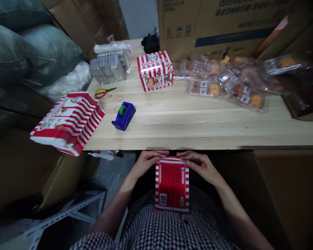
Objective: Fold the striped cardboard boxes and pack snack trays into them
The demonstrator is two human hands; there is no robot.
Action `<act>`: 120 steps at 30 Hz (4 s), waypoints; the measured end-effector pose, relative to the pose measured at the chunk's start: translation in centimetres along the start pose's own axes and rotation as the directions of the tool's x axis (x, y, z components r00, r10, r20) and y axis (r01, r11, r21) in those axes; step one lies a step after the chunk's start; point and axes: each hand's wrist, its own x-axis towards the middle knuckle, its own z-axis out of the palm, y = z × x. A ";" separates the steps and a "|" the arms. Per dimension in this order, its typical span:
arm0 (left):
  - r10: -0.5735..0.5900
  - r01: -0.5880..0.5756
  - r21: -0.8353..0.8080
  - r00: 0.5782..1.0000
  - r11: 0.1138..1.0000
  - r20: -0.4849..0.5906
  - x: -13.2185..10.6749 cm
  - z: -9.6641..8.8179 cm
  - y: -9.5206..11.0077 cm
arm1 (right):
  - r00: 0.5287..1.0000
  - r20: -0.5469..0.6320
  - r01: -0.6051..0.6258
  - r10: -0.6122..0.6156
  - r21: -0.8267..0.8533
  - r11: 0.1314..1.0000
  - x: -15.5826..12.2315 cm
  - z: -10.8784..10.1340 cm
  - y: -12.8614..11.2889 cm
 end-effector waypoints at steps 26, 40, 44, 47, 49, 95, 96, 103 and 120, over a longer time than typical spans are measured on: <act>-0.129 0.069 0.215 0.952 0.974 0.279 2.3 0.5 4.4 | 0.958 0.147 -0.265 0.248 0.109 0.958 3.3 -0.8 -2.5; -0.003 -0.124 0.444 0.962 0.888 0.274 -0.6 0.5 5.9 | 0.973 0.177 -0.137 0.146 -0.067 0.988 1.9 -0.7 -2.2; -0.022 -0.067 0.350 0.970 0.934 0.243 -1.2 0.3 4.4 | 0.997 0.067 -0.023 0.036 -0.188 0.982 -0.3 0.6 -2.3; -0.069 0.004 0.256 0.967 0.967 0.246 -1.1 0.1 3.6 | 0.994 0.111 0.001 0.023 -0.206 0.978 -0.9 0.6 -2.8; -0.082 0.022 0.230 0.965 0.973 0.251 -1.0 0.0 3.4 | 0.988 0.147 -0.025 0.049 -0.161 0.987 -0.8 0.4 -3.0; 0.102 -0.141 -0.078 0.922 0.987 -0.374 -3.2 3.7 0.3 | 0.971 -0.184 -0.090 0.155 0.317 0.944 -1.8 1.4 2.0; 0.128 -0.157 -0.042 0.909 0.987 -0.396 -3.3 4.0 0.0 | 0.970 -0.184 -0.091 0.160 0.335 0.938 -1.7 1.4 2.0; 0.231 -0.223 0.076 0.846 0.972 -0.481 -3.1 4.5 -0.8 | 0.971 -0.140 -0.128 0.192 0.373 0.919 -1.2 1.2 2.3; 0.030 -0.036 -0.020 0.965 0.999 -0.259 -1.7 2.5 2.2 | 0.985 -0.124 -0.098 0.119 0.161 0.982 -0.8 1.2 1.8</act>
